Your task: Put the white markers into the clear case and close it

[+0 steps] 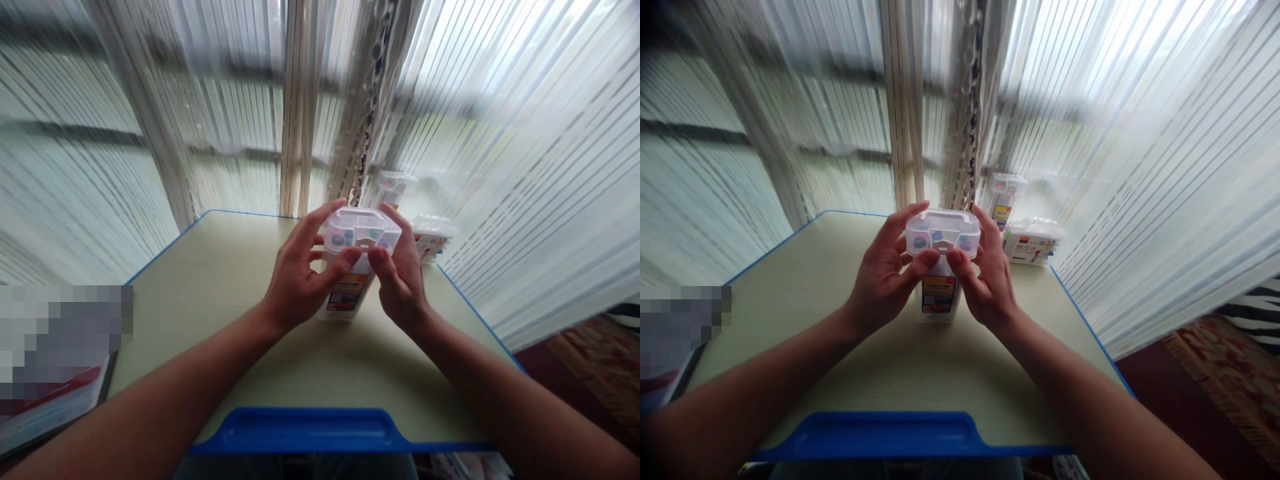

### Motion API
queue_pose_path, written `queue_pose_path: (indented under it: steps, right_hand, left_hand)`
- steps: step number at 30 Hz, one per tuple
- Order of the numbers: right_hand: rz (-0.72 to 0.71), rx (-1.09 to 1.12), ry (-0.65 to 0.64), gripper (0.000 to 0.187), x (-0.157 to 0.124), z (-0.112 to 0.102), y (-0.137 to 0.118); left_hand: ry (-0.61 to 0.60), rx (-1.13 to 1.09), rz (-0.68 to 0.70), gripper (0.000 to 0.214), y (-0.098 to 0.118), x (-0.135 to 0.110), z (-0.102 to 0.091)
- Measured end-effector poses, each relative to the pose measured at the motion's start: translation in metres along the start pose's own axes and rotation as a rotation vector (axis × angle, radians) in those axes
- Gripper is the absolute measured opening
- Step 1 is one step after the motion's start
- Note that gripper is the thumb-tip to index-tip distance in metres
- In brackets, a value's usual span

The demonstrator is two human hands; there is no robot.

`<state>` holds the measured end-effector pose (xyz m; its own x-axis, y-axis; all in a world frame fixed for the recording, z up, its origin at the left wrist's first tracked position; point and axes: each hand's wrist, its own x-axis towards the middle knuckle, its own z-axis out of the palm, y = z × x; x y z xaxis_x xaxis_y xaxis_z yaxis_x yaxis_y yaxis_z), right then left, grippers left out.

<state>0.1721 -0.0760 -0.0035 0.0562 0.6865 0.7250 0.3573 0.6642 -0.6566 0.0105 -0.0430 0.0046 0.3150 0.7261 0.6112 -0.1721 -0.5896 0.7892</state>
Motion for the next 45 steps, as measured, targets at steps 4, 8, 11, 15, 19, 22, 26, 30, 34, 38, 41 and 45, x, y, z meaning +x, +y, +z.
queue_pose_path:
  steps: [4,8,11,15,19,22,26,30,34,38,41,45]
  right_hand:
    - [0.105,0.068,-0.075,0.05,0.0,0.004,0.01]
    - [0.199,0.136,-0.112,0.042,0.001,0.005,0.018]
    - [0.312,0.185,-0.135,0.043,0.001,0.003,0.023]
    - [0.437,0.275,-0.188,0.055,0.0,0.003,0.025]
    - [0.437,0.304,-0.222,0.068,-0.002,0.004,0.026]
    - [0.471,0.351,-0.273,0.069,-0.004,0.006,0.03]
    - [0.486,0.417,-0.399,0.05,-0.005,0.009,0.034]
    - [0.458,0.392,-0.408,0.046,-0.007,0.011,0.032]
    - [0.391,0.359,-0.378,0.052,-0.007,0.009,0.033]
    - [0.331,0.378,-0.307,0.054,-0.006,0.008,0.037]
    - [0.322,0.398,-0.28,0.053,-0.003,0.008,0.035]
    - [0.35,0.424,-0.275,0.047,-0.001,0.008,0.028]
  left_hand:
    - [-0.072,-0.102,-0.136,0.079,-0.017,0.002,-0.005]
    - [-0.123,-0.133,-0.301,0.076,-0.032,0.004,-0.008]
    - [-0.103,-0.157,-0.386,0.074,-0.036,0.004,-0.007]
    - [-0.04,-0.197,-0.451,0.071,-0.036,0.004,-0.006]
    - [0.022,-0.245,-0.492,0.074,-0.029,0.006,-0.008]
    - [0.068,-0.299,-0.483,0.073,-0.024,0.008,-0.011]
    - [0.119,-0.35,-0.398,0.064,-0.023,0.009,-0.013]
    - [0.055,-0.321,-0.274,0.05,-0.022,0.007,-0.015]
    - [-0.063,-0.205,-0.197,0.046,-0.021,0.005,-0.018]
    - [-0.141,-0.087,-0.183,0.048,-0.025,0.004,-0.02]
    - [-0.16,-0.043,-0.196,0.05,-0.029,0.004,-0.02]
    - [-0.158,-0.078,-0.223,0.053,-0.031,0.005,-0.022]
